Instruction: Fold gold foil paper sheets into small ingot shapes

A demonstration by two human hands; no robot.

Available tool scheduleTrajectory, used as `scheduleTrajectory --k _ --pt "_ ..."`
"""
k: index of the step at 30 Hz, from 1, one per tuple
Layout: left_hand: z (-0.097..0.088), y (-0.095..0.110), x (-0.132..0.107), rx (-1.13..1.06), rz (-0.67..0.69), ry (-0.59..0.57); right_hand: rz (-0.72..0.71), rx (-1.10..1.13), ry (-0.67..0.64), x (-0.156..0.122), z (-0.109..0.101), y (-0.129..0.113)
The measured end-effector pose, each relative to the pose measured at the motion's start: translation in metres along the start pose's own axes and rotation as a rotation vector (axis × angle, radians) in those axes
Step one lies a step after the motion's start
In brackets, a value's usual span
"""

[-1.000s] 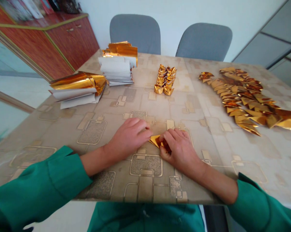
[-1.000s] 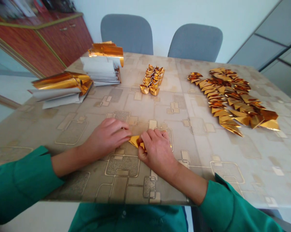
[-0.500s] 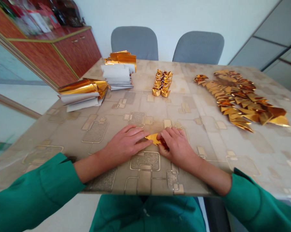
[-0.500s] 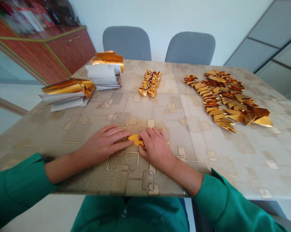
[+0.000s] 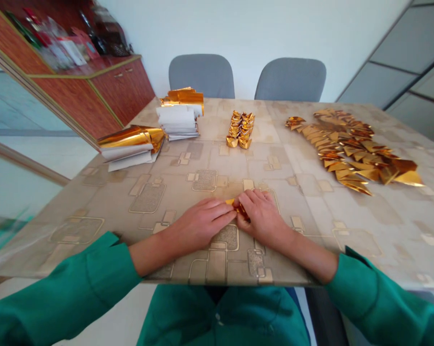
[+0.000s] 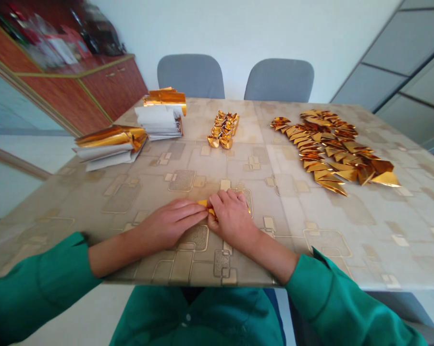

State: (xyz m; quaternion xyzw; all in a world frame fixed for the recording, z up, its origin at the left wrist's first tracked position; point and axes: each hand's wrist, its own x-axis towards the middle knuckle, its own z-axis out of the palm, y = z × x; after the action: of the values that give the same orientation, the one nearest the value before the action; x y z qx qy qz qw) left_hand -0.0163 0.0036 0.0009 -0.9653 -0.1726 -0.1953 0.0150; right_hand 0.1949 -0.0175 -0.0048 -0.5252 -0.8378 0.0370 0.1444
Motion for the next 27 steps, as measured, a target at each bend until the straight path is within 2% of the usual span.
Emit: scheduleTrajectory --k 6,11,15,19,23,27 --pt "0.008 0.002 -0.001 -0.026 -0.012 -0.098 0.016 0.084 -0.014 -0.008 -0.007 0.008" --pt "0.005 0.003 0.000 0.012 -0.019 -0.196 -0.030 0.287 -0.104 -0.018 -0.021 0.038" --pt "0.004 -0.010 0.001 0.054 0.037 -0.172 -0.220 0.373 -0.121 -0.018 -0.045 0.061" --pt "0.001 -0.027 0.006 0.030 0.078 -0.125 -0.391 0.329 -0.202 -0.008 -0.062 0.066" --pt "0.003 -0.032 0.015 0.022 0.062 -0.123 -0.415 0.200 -0.290 0.005 -0.061 0.063" --pt "0.008 -0.030 0.018 -0.023 0.071 -0.070 -0.441 0.129 -0.276 0.008 -0.055 0.062"
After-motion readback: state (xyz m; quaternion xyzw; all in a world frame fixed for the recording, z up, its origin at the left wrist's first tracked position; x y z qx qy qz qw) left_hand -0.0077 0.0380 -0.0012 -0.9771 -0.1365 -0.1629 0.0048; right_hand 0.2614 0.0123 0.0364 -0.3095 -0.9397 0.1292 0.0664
